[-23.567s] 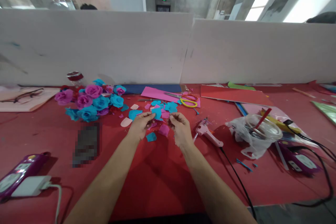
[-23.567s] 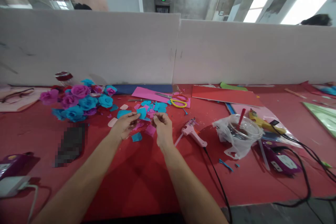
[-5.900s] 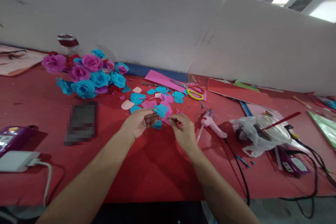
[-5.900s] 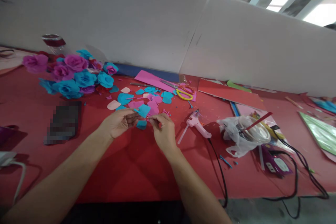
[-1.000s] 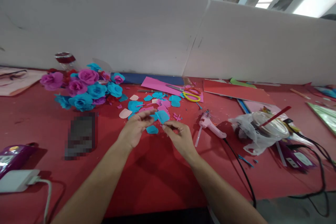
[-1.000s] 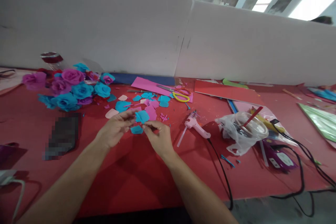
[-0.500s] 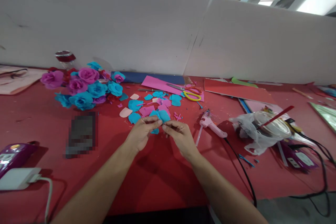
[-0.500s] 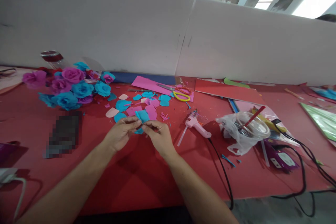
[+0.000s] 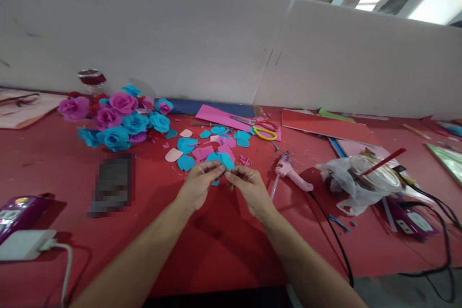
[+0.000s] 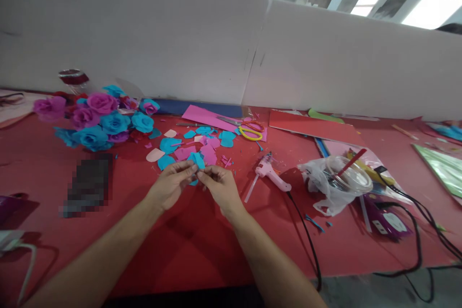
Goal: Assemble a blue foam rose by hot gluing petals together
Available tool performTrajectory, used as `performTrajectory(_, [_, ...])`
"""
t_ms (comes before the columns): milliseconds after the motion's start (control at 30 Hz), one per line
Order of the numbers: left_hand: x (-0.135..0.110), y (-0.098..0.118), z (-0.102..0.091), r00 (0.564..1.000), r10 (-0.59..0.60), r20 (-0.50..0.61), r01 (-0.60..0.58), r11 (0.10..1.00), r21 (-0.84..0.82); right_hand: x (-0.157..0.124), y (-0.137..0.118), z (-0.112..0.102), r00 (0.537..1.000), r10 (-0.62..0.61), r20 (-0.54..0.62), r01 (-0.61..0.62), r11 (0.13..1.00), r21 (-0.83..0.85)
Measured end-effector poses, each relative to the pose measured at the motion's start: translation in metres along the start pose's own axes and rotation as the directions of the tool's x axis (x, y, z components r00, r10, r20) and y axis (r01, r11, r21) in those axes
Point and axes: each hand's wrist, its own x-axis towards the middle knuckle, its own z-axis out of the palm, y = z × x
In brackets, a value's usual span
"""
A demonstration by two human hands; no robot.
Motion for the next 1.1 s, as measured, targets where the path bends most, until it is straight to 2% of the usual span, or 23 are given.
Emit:
performTrajectory(267, [0.0025,-0.0002,-0.0026,0.993,-0.095,-0.067,0.090,0.993,-0.082,0.0005,0.0009,0.0008,0.999,-0.023,0.036,0.024,0.999,-0.037])
performTrajectory(500, [0.0028,0.0005,-0.0025,0.988,-0.107,-0.111,0.098,0.992,-0.083,-0.0003,0.0030,0.0005,1.000,-0.004,0.023,0.005,0.997,-0.081])
performTrajectory(767, [0.0028,0.0016,-0.0007,0.982,-0.075,-0.174,0.065,0.996,-0.064,-0.0012,0.0056,0.0002,0.996,-0.085,0.042,0.092,0.976,-0.199])
performTrajectory(933, [0.0009,0.0032,-0.0001,0.987,-0.064,-0.145,0.053,0.995,-0.079,-0.0025,0.0035,0.0000,0.994,-0.090,0.058,0.100,0.976,-0.193])
performTrajectory(1100, [-0.0005,0.0053,-0.0030,0.998,-0.046,-0.053,0.045,0.999,-0.030,-0.0026,-0.0006,0.0003,0.997,-0.060,0.051,0.064,0.993,-0.099])
